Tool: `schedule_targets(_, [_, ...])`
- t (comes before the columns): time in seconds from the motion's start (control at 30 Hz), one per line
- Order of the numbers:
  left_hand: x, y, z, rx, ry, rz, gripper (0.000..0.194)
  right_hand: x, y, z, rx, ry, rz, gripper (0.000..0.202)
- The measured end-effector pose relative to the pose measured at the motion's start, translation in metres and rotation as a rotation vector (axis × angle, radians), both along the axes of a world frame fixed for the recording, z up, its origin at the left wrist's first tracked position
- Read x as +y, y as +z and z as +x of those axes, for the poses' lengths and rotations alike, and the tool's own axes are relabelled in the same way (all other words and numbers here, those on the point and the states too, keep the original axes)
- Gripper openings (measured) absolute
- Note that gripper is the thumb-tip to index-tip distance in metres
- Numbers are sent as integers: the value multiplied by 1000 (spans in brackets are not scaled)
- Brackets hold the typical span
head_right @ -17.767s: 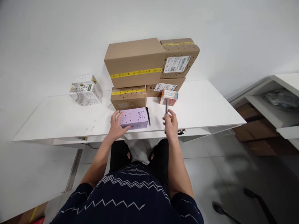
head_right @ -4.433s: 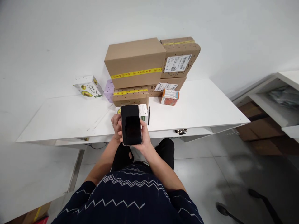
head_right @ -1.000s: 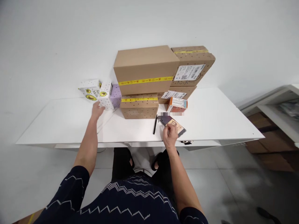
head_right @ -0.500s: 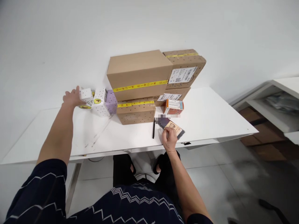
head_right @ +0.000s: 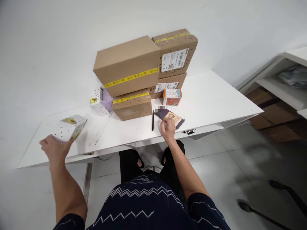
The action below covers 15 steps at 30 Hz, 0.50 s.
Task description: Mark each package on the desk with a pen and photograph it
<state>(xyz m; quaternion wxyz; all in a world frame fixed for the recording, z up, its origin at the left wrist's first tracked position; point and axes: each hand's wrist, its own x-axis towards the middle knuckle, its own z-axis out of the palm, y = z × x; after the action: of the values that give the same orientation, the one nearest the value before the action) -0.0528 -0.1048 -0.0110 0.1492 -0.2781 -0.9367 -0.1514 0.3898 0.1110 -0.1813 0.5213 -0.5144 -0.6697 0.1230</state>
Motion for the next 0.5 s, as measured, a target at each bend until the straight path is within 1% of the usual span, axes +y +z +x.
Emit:
schedule_targets(0.07, [-21, 4, 30, 29, -99, -2, 91, -1, 1, 0, -22, 3, 16, 18])
schedule_targets(0.1, [-25, 7, 45, 1, -127, -26, 91, -1, 1, 0, -36, 5, 12, 18])
schedule_targets(0.17, [-22, 13, 72, -48, -227, -84, 87, -1, 0, 0, -57, 11, -11, 18])
schedule_targets(0.2, [-15, 15, 83, -60, -306, -102, 85, -1, 0, 1, -64, 16, -24, 18])
schedule_targets(0.27, [5, 15, 104, -96, -507, -108, 81, -1, -2, 2, -76, 25, -52, 18])
schedule_targets(0.4, [54, 7, 139, -210, -937, 6, 85, 0, -4, 3, -71, 14, -69, 20])
schedule_targets(0.43, [65, 4, 147, -245, -1022, 50, 84, 0, -4, 3, -63, 13, -67, 20])
schedule_targets(0.5, [83, -2, 159, -315, -1112, 121, 83, 0, -4, 3, -48, 16, -66, 21])
